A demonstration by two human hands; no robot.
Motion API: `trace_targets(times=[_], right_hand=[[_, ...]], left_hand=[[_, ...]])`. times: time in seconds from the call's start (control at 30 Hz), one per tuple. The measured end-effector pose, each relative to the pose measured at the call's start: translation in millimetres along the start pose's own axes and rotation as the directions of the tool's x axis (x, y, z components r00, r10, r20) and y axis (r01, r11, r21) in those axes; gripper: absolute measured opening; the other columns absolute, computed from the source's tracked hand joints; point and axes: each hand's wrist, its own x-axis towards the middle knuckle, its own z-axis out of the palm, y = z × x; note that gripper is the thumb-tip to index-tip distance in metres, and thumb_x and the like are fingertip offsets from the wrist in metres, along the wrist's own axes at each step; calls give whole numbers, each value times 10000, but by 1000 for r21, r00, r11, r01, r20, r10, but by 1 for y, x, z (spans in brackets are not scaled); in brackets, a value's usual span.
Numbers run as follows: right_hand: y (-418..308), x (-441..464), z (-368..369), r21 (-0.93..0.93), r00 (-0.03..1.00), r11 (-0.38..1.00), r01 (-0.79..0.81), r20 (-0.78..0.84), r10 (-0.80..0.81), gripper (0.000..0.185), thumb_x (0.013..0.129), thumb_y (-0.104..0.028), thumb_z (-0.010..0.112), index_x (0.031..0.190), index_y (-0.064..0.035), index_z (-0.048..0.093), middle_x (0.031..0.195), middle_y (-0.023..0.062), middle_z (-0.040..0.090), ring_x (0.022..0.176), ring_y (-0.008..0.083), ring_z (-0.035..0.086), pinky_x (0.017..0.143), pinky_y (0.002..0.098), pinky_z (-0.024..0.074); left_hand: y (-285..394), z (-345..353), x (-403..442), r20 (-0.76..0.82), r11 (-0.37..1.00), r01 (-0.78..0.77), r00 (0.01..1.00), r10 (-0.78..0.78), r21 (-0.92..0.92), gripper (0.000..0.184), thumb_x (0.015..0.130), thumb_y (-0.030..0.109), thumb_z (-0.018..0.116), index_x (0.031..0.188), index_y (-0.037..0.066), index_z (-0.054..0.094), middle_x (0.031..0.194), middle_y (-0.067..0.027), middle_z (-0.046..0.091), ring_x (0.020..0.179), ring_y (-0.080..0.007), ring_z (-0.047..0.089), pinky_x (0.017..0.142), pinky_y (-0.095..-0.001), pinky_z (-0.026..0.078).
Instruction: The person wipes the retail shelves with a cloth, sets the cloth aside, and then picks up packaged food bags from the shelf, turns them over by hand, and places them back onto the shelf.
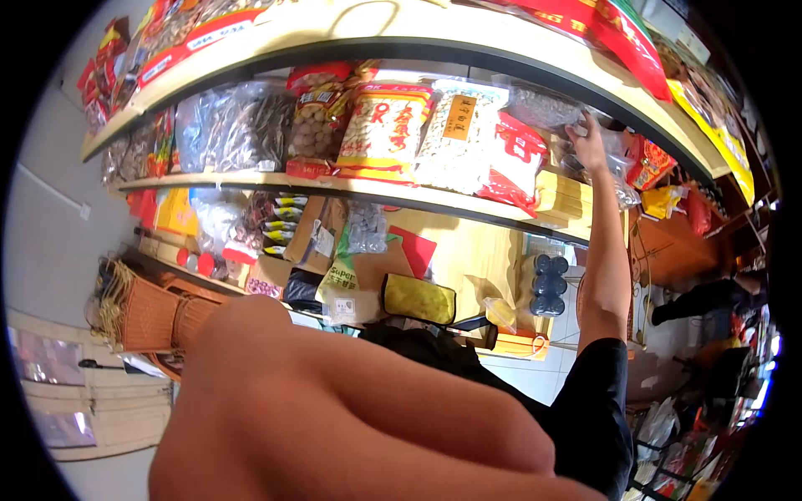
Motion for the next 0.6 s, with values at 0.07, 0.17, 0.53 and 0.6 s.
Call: trace_targets(times=[0.07, 0.17, 0.53, 0.6], right_hand=[[-5, -2, 7, -65, 992, 992, -104, 58, 108, 825, 751, -160, 736, 1412, 23, 277, 1315, 245, 473, 1216, 317, 468, 1005, 343, 362], [70, 23, 38, 124, 995, 990, 65, -80, -55, 892, 767, -135, 725, 1453, -15, 168, 1311, 197, 456, 1059, 214, 539, 828, 307, 465], [-52, -93, 0, 539, 937, 820, 194, -350, 8, 340, 833, 81, 512, 1154, 7, 430, 1115, 129, 490, 818, 177, 612, 668, 303, 558], [-70, -141, 2, 386, 867, 845, 371, -470, -167, 231, 831, 94, 489, 1046, 11, 477, 1046, 108, 519, 714, 155, 580, 601, 269, 535]], left_hand=[[5, -3, -5, -15, 1000, 19, 1000, -19, 4, 215, 835, 181, 614, 972, 19, 649, 961, -120, 655, 860, -217, 642, 771, -340, 514], [9, -4, -15, -18, 999, 46, 999, -46, 10, 208, 836, 184, 616, 962, 22, 651, 945, -119, 655, 845, -218, 640, 755, -338, 513], [0, -4, -25, -2, 978, 172, 985, -173, -119, 185, 838, 192, 621, 924, 33, 659, 885, -116, 654, 792, -221, 633, 696, -330, 512], [-7, -2, -25, 14, 955, 208, 978, -210, -213, 181, 838, 194, 622, 917, 36, 661, 874, -116, 654, 782, -221, 632, 685, -329, 512]])
